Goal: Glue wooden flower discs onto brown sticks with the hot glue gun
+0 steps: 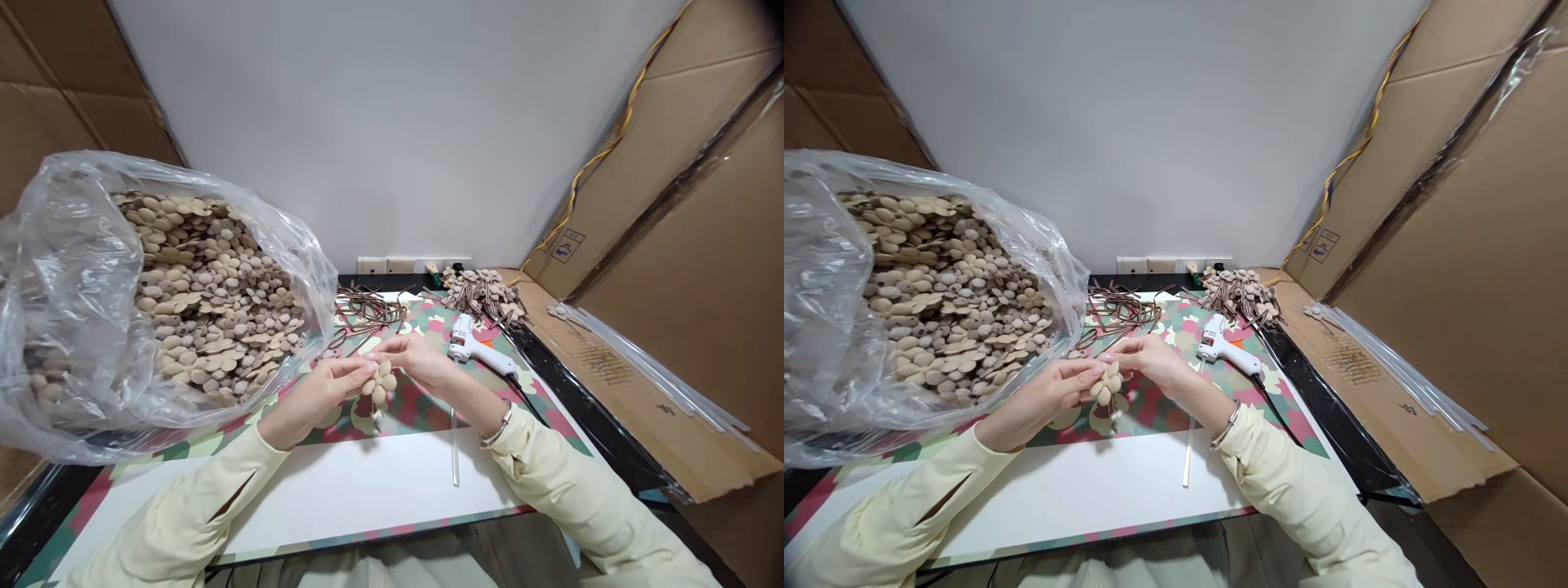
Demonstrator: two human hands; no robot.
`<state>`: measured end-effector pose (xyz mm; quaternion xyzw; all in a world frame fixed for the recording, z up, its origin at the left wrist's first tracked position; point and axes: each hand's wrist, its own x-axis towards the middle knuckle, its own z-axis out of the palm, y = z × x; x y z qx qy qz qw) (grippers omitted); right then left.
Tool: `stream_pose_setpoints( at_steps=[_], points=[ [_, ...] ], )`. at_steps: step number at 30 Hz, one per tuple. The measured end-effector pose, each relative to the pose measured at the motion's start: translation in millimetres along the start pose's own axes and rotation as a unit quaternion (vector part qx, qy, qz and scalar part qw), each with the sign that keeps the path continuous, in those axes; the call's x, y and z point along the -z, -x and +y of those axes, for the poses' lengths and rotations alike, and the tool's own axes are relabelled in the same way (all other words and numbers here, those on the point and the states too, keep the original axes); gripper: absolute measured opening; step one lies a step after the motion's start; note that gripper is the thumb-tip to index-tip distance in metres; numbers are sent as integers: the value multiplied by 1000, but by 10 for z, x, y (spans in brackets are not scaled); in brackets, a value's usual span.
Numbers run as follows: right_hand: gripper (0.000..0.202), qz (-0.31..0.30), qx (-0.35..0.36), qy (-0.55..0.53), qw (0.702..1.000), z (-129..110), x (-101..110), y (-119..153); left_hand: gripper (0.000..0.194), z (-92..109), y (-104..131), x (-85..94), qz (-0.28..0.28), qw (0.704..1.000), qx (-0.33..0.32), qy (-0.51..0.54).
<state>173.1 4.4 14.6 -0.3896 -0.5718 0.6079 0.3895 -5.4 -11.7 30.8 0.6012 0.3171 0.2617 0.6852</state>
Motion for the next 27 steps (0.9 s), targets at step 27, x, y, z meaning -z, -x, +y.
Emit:
stream_pose_setpoints(
  at_steps=[27],
  points=[
    [18, 8, -31, -35, 999, -90, -20, 61, 35, 15, 6, 30, 21, 981, -33, -189]
  ],
)
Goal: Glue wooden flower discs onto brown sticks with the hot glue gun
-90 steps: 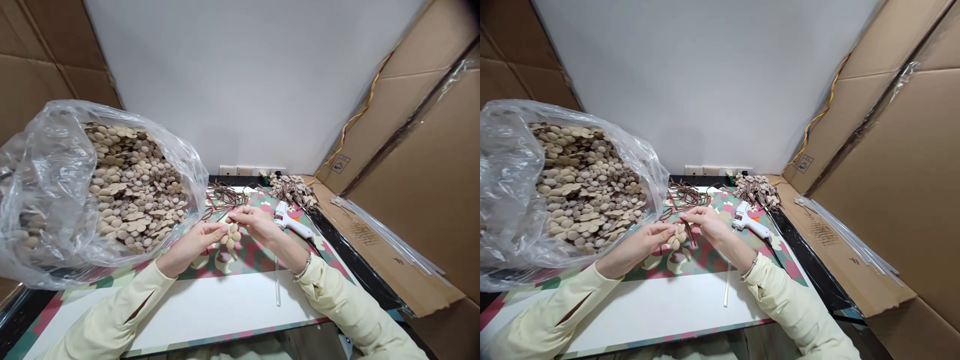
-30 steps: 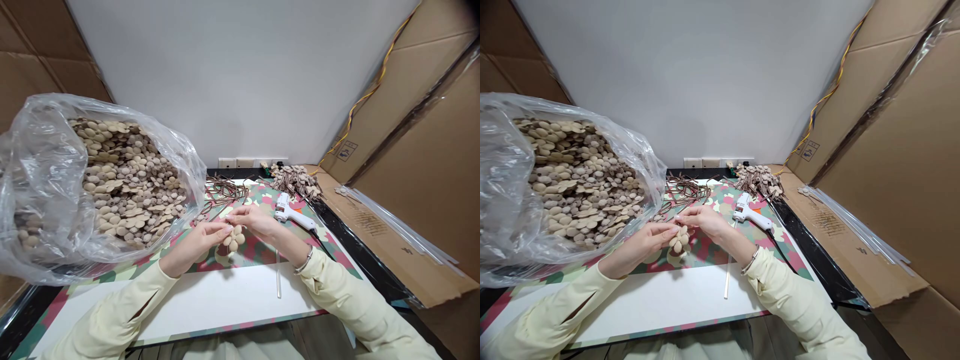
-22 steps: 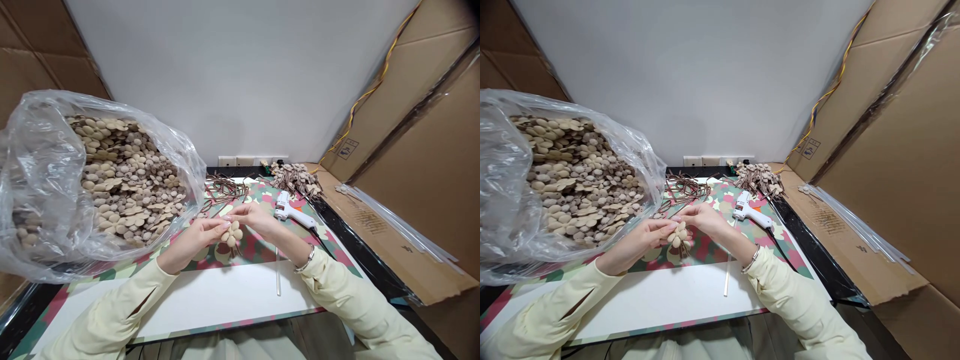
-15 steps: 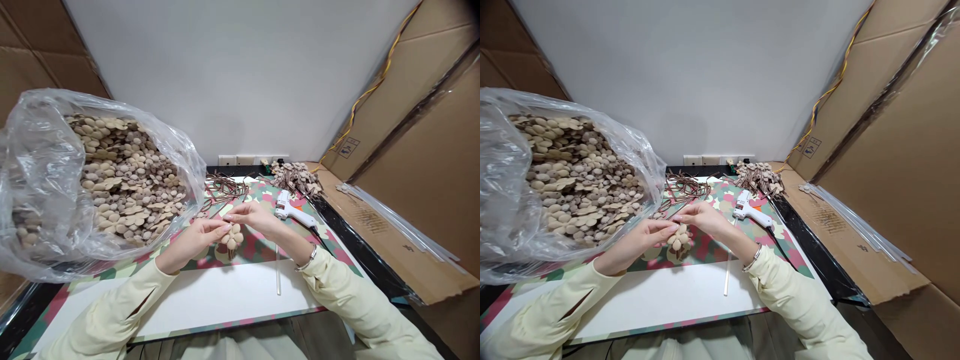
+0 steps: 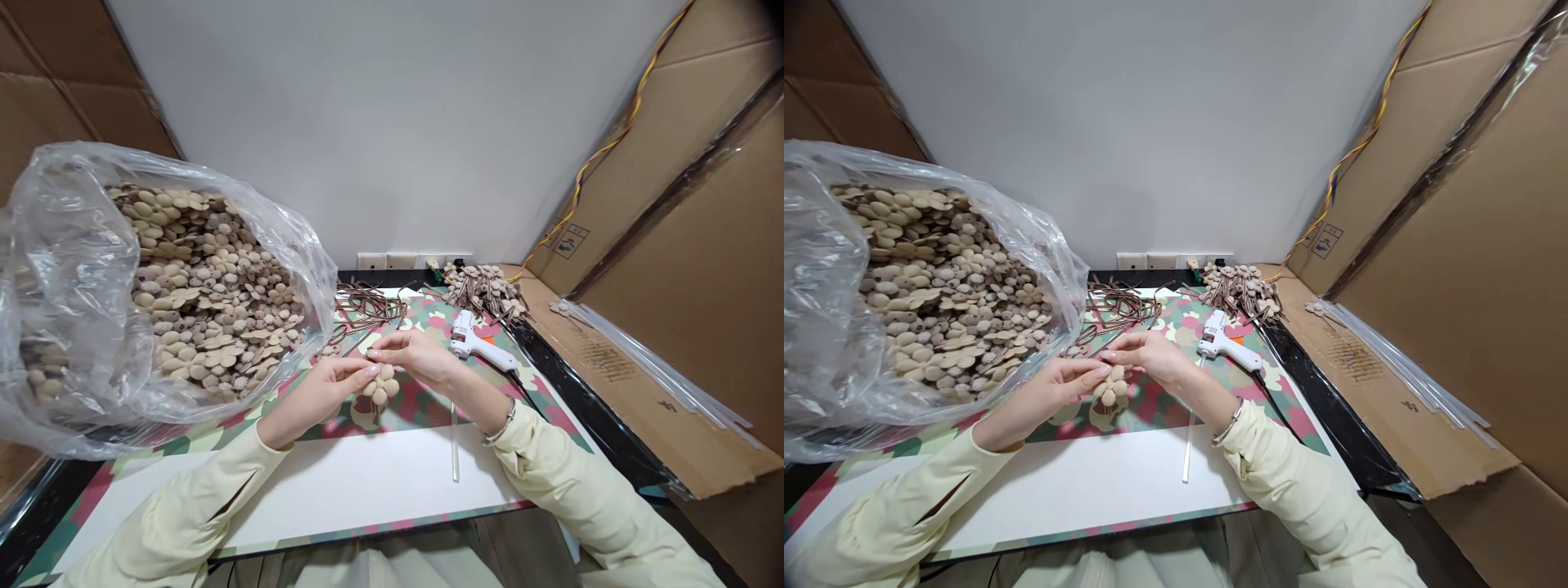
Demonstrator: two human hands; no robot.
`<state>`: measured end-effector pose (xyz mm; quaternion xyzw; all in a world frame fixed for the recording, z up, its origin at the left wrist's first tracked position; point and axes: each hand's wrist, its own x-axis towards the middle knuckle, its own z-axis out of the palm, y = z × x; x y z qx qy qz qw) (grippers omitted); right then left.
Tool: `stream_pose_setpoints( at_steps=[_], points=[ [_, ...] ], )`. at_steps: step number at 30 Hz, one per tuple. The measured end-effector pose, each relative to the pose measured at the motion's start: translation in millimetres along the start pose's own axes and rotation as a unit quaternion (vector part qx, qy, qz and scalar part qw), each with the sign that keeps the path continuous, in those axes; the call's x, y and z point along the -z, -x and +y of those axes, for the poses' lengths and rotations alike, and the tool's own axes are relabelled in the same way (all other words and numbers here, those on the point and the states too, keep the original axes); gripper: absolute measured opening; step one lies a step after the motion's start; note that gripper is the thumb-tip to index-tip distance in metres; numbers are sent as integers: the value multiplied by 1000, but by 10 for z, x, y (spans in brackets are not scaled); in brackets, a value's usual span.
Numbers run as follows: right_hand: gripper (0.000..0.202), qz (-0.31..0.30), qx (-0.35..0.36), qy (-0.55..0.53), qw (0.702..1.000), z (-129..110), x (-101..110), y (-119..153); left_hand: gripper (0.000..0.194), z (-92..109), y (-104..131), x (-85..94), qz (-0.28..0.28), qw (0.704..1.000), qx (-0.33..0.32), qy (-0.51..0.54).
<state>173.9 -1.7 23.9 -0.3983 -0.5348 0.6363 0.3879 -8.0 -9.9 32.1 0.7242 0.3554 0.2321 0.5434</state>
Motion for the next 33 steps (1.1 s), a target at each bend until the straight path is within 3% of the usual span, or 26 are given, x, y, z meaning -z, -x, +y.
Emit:
stream_pose_setpoints(
  at_steps=[9, 13, 17, 20, 26, 33],
  points=[
    [19, 19, 31, 1, 999, 109, 20, -49, 36, 10, -6, -23, 0, 999, 8, 41],
    [20, 67, 40, 38, 996, 37, 34, -41, 36, 46, 3, -15, -2, 999, 19, 48],
    [19, 120, 84, 84, 986, -155, 160, 48, 34, 67, 11, 64, 71, 996, 32, 37],
    [20, 109, 110, 113, 981, -238, 196, 171, 35, 37, 10, 107, 156, 987, -3, 24],
    [30, 84, 90, 146, 982, -80, -100, 298, 32, -62, 25, 24, 283, 946, -62, -149],
    [29, 97, 121, 164, 974, 16, -216, 254, 24, -151, 31, -85, 297, 906, -176, -245]
  ],
)
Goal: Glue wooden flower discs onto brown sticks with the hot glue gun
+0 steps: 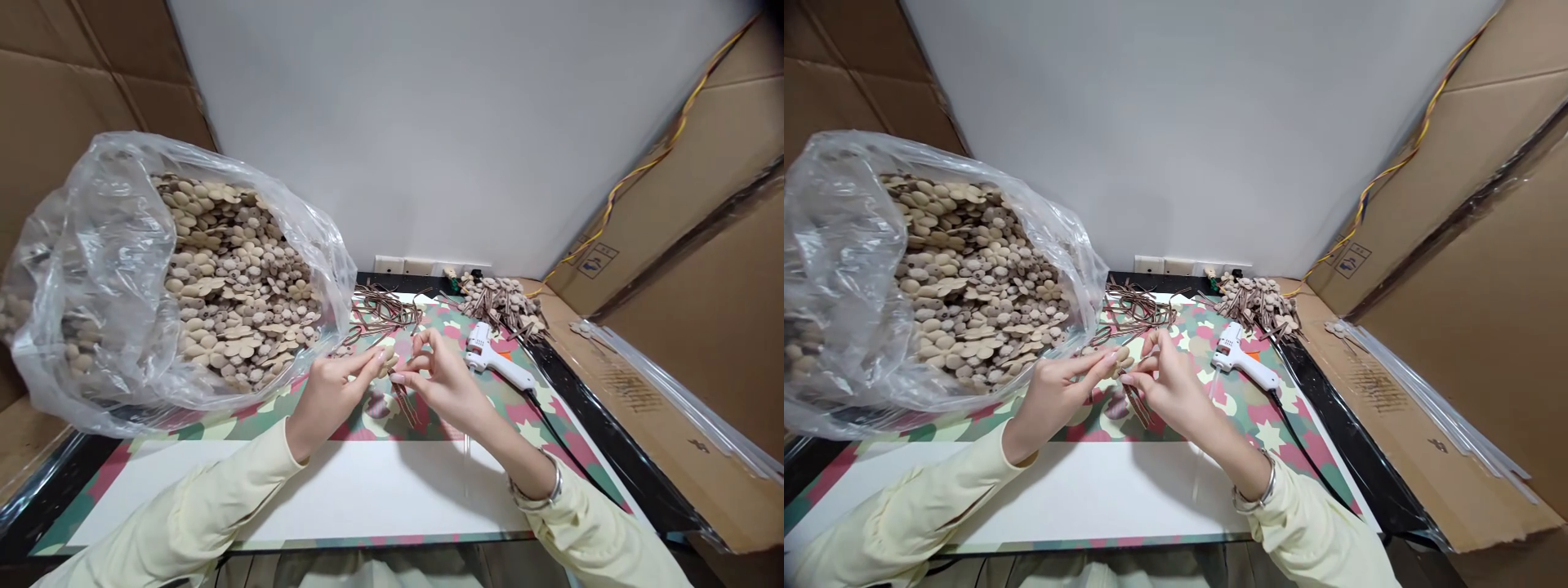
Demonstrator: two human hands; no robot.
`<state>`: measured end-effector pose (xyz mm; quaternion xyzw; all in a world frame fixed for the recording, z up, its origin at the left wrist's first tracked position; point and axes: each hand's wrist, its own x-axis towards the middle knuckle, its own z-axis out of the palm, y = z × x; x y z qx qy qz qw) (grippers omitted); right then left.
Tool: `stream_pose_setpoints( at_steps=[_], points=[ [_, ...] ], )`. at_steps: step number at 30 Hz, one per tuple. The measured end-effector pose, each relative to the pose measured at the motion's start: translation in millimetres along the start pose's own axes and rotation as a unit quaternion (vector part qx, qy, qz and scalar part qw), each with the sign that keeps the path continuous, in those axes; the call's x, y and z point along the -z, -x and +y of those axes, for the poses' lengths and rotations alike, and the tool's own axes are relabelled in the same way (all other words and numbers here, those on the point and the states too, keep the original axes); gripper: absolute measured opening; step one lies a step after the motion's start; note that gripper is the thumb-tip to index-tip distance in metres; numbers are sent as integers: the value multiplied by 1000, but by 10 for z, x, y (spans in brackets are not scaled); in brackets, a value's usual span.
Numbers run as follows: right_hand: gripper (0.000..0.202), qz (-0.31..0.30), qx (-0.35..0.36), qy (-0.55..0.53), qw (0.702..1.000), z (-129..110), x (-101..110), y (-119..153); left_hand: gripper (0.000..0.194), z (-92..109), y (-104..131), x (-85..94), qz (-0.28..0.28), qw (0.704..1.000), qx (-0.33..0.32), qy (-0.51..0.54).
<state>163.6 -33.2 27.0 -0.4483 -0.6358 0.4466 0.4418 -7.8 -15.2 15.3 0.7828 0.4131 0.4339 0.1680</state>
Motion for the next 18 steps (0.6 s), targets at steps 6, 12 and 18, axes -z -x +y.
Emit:
stream_pose_setpoints(
  at_steps=[6, 12, 18],
  points=[
    [28, 11, -5, 31, 999, 22, -11, 3, 21, -30, 43, -53, 16, 998, -65, -13],
    [28, 19, -10, 45, 999, 51, -15, 0, 17, -15, 58, -56, 11, 999, -45, -4],
    [26, 37, -14, 66, 997, 39, -23, 23, 17, 25, 20, -60, -14, 993, 48, 109]
  ],
)
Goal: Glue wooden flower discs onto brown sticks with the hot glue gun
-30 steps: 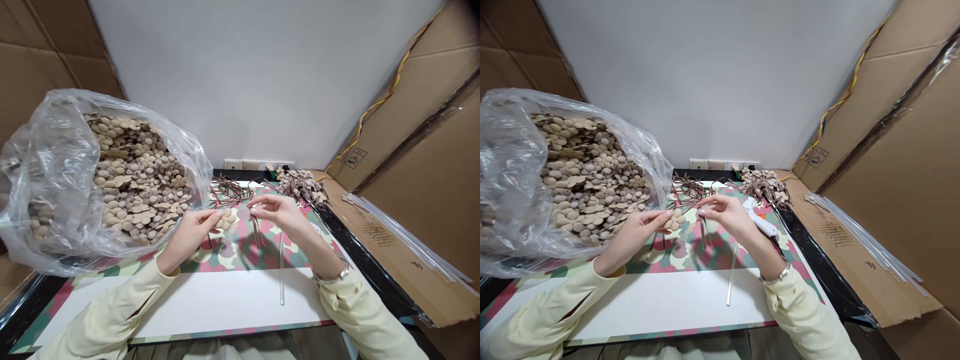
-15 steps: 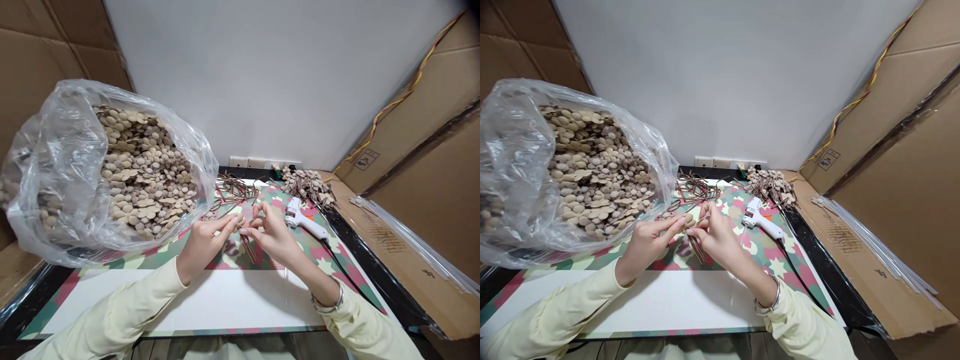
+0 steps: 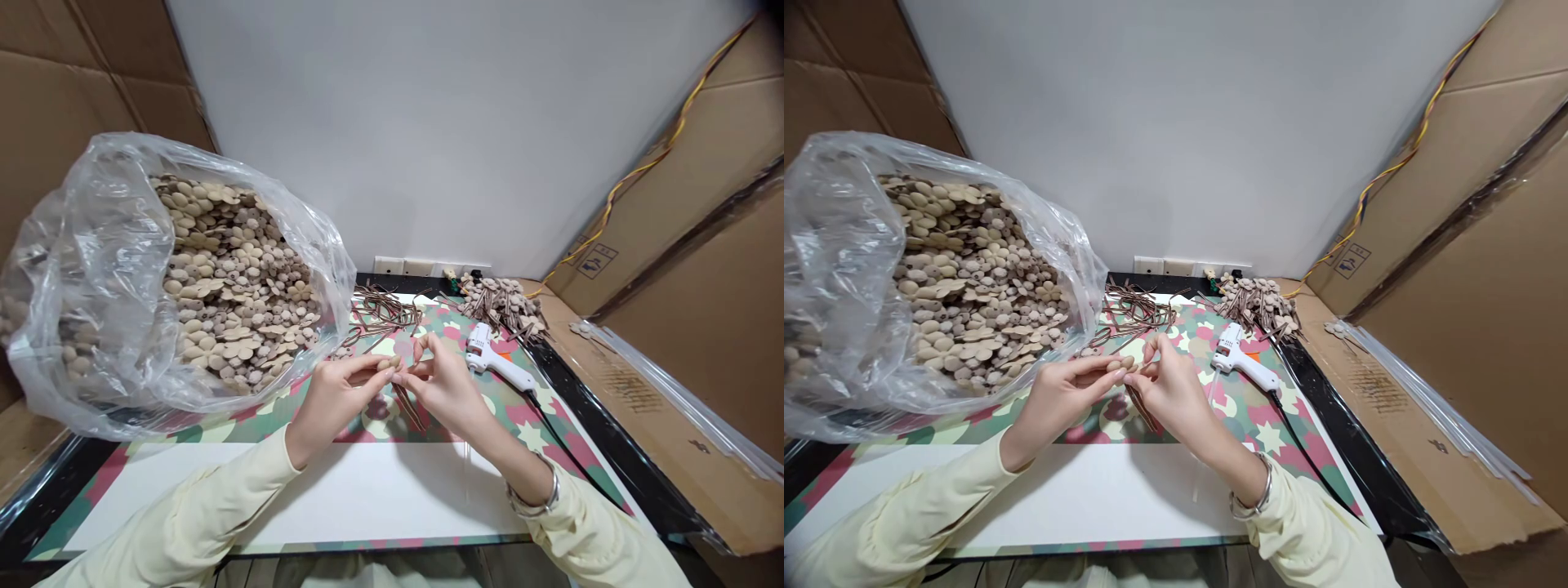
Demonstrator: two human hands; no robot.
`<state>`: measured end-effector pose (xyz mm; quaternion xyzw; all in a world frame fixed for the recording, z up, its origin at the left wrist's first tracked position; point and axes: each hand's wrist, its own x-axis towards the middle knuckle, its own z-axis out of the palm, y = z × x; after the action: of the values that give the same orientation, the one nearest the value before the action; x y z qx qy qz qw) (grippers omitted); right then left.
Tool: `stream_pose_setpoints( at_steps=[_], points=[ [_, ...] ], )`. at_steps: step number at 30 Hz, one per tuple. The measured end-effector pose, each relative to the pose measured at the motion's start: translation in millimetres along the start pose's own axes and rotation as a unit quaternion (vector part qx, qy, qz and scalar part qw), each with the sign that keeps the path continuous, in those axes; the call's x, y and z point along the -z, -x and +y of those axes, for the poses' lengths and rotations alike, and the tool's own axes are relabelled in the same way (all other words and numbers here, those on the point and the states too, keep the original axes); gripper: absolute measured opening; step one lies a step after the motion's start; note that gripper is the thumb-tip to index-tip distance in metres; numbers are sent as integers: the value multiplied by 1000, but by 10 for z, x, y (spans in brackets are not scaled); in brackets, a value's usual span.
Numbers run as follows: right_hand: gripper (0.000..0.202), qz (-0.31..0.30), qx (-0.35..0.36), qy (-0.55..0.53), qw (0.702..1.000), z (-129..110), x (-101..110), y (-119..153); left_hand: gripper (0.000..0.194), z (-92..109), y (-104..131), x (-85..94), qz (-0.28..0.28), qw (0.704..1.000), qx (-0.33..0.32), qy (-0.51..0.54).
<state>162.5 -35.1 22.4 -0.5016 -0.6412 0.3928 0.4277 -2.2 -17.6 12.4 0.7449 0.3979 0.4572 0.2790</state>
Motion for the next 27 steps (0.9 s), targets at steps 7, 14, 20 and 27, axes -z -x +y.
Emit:
stream_pose_setpoints(
  at_steps=[7, 14, 20, 27],
  points=[
    [29, -10, -23, 11, 1000, -58, 84, 27, 20, 4, -20, 29, 3, 996, 71, 46],
    [30, -28, -56, -35, 997, -74, 111, -33, 24, 102, -50, 76, -26, 984, 136, 116],
    [32, -51, -90, -72, 992, -118, 157, -42, 26, 153, -74, 109, -50, 970, 193, 137],
    [22, -121, -74, -56, 988, -73, 238, -80, 23, 130, -94, 146, -66, 971, 179, 145]
  ],
)
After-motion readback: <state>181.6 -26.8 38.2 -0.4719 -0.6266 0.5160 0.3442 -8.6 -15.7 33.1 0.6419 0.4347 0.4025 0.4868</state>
